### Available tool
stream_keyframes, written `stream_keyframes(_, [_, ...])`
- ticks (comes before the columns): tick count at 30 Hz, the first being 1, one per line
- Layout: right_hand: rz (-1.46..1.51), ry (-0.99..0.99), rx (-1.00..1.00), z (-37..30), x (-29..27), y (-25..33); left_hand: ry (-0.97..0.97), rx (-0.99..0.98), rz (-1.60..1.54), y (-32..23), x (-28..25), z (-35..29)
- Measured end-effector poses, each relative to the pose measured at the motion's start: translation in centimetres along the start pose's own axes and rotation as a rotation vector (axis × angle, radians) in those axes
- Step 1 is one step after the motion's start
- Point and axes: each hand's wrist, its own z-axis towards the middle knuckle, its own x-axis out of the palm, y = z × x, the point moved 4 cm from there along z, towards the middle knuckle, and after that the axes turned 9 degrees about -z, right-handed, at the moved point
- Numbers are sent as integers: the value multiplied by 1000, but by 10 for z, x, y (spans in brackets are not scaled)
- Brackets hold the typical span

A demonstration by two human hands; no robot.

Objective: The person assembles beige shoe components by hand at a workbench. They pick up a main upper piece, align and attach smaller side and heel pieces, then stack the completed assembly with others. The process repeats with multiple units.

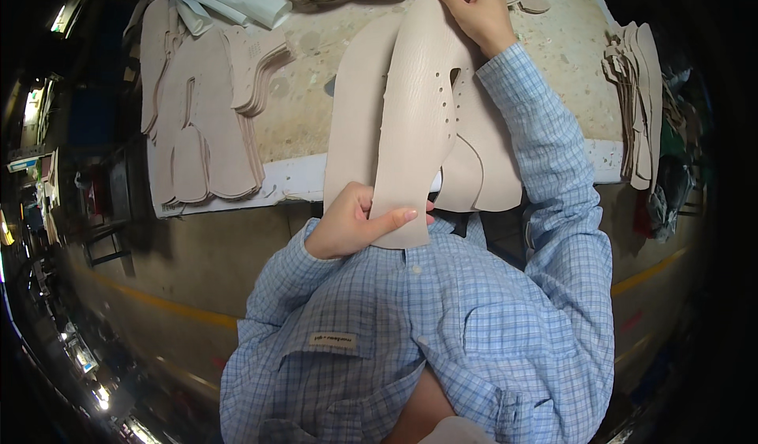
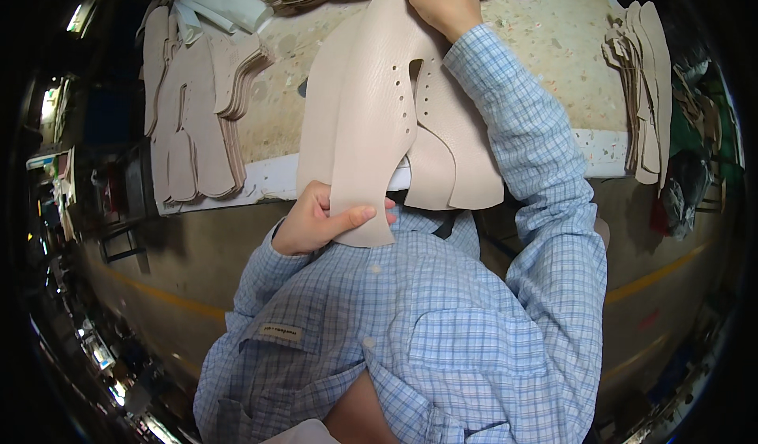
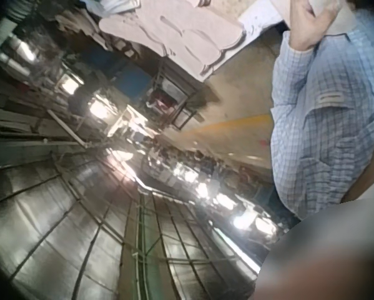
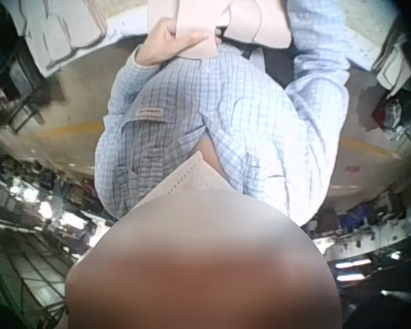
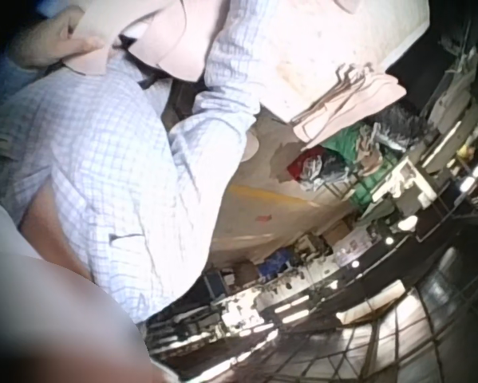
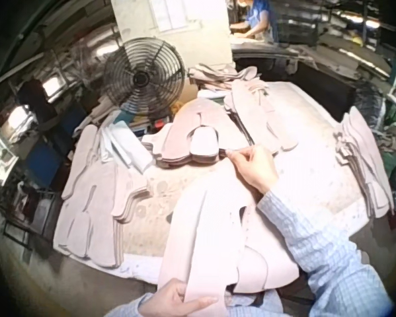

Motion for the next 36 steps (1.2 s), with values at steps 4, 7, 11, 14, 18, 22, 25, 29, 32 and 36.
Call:
stream_keyframes(4, [1,-38,0,3,11,-5,-4,-31,123,15,-5,-14])
stream_keyframes(7, [-25,29,19,2,21,-5,-10,-177,212,24,-10,-23])
stream_keyframes(11, [-132,-5,-53,-2,24,1,108,-127,324,0,-4,-33])
stream_keyframes(14, [-153,55,-157,0,21,3,187,-119,400,-45,-14,-41])
stream_keyframes(18, [-163,-35,-534,-11,4,16,-158,284,540,-104,-46,-8])
stream_keyframes(22, [-587,44,-747,-72,2,35,-550,506,1187,-126,-71,73])
stream_keyframes(25, [-382,391,-862,-150,-1,53,-716,387,1390,-113,-83,115])
stream_keyframes(29, [390,1031,-560,-195,-27,54,-754,342,1245,-100,-91,132])
stream_keyframes(32, [374,625,-328,-171,-46,37,-682,293,1169,-102,-87,133])
stream_keyframes(36, [308,185,-40,-141,-57,8,-675,461,1256,-134,-67,117])
